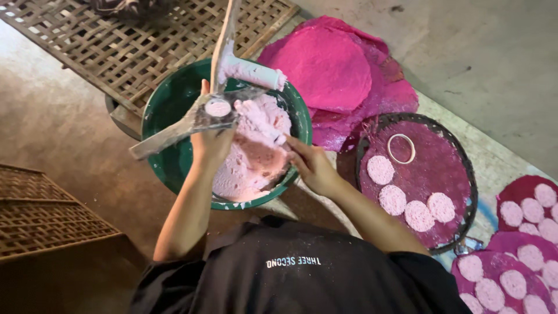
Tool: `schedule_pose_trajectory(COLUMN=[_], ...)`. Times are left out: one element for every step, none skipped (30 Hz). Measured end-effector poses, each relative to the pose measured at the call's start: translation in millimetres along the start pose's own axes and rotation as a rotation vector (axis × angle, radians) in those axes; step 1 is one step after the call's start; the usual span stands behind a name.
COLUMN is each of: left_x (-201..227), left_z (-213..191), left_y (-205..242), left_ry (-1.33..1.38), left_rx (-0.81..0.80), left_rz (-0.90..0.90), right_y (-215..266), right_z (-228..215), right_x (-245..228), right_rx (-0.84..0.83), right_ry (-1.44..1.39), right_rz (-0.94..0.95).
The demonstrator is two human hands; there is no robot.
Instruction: The person uses a manual press to form pink dough into small round discs. They scoop dough from a green bucket, load it into the press, and eject the formed discs onto a pink mat. The person repeats this process to create multiple rows of finished discs.
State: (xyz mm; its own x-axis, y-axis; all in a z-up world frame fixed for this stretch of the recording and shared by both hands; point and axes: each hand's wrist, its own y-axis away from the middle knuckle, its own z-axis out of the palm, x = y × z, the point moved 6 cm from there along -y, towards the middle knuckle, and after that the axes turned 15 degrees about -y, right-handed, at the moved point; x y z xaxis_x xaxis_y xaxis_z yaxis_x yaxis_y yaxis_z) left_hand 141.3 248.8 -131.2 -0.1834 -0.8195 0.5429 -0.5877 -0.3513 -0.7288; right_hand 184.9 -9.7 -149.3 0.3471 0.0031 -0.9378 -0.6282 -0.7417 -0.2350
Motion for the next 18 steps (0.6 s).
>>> schedule_pose_trajectory(left_x=[-2, -15, -31, -46, -55, -64, -68, -62, -51, -35, -13, 13, 41, 70, 97, 119, 136, 141], left_z=[-2, 1, -2, -4, -11, -21, -24, -24, -21, -16, -8, -2, 4, 6, 8, 7, 12, 11], left_y=[5, 9, 14, 19, 23, 26, 32, 40, 49, 58, 69, 81, 90, 99, 105, 109, 107, 103], left_ry=[0.045, 0.242, 0.441, 0.636, 0.716, 0.795, 0.873, 0.95, 1.026, 1.101, 1.172, 1.257, 1.337, 1.44, 1.515, 1.575, 1.563, 1.452], left_rx=[0.057, 0.012, -0.038, -0.085, -0.096, -0.11, -0.124, -0.193, -0.263, -0.332, -0.431, -0.558, -0.69, -0.806, -0.898, -0.953, -0.964, -0.933], left_rz=[0.009, -0.172, -0.351, -0.522, -0.596, -0.668, -0.74, -0.746, -0.751, -0.752, -0.757, -0.765, -0.766, -0.749, -0.725, -0.702, -0.687, -0.687], right_y=[8, 12, 20, 22, 19, 13, 6, 3, -4, -11, -20, -27, -32, -34, -31, -24, -17, -9], right_z=[0, -3, -2, 1, 3, 4, 1, 4, 4, 2, -1, 2, -2, -8, -7, -10, -15, -18], right_x=[-3, 12, 24, 34, 26, 16, 4, 7, 10, 10, -10, -33, -43, -54, -70, -86, -102, -115], right_rx=[-0.012, -0.012, -0.012, -0.019, -0.084, -0.152, -0.223, -0.179, -0.133, -0.088, -0.096, -0.099, -0.004, 0.091, 0.056, 0.021, -0.015, -0.056], right_ry=[0.032, -0.204, -0.439, -0.674, -0.979, -1.284, -1.588, -1.25, -0.911, -0.571, -0.173, 0.218, -0.003, -0.22, -0.549, -0.876, -1.202, -1.204], right_rz=[-0.124, 0.063, 0.251, 0.432, 0.362, 0.284, 0.2, 0.268, 0.325, 0.373, 0.112, -0.149, -0.158, -0.162, -0.235, -0.303, -0.369, -0.346])
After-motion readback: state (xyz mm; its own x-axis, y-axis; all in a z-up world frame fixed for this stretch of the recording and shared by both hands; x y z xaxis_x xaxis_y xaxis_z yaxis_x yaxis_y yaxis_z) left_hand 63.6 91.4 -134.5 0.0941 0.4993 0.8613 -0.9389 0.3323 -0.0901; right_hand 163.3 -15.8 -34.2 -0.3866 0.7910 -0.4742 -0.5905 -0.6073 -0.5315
